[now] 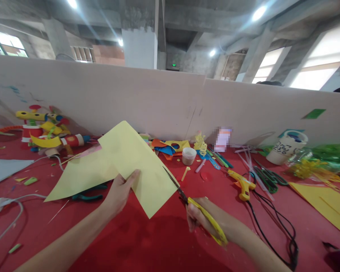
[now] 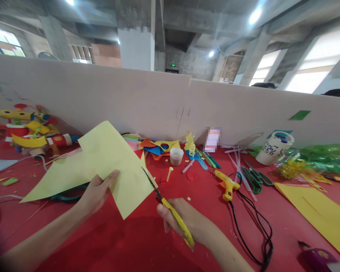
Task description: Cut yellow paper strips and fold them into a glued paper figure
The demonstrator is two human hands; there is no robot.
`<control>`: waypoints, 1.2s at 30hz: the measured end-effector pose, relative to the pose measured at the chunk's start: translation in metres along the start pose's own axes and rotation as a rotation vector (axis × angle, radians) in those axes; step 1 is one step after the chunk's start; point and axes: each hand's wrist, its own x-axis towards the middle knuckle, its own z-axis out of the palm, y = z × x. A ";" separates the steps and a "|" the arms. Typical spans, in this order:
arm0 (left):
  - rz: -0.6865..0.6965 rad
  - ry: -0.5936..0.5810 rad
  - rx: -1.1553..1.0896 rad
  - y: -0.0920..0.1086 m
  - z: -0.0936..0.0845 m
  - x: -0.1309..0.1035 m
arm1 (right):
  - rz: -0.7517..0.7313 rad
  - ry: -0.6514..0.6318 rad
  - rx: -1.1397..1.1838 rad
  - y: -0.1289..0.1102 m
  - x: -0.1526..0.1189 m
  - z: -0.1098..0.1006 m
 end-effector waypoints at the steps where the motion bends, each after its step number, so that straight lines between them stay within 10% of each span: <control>1: -0.001 -0.001 0.001 0.000 0.000 0.000 | 0.001 0.006 0.007 0.000 0.001 0.000; 22: -0.050 -0.005 -0.028 0.004 0.002 -0.001 | 0.173 0.096 0.144 0.012 0.010 0.012; 36: -0.088 -0.050 0.028 0.001 -0.001 0.000 | 0.008 0.059 0.051 0.000 0.007 0.005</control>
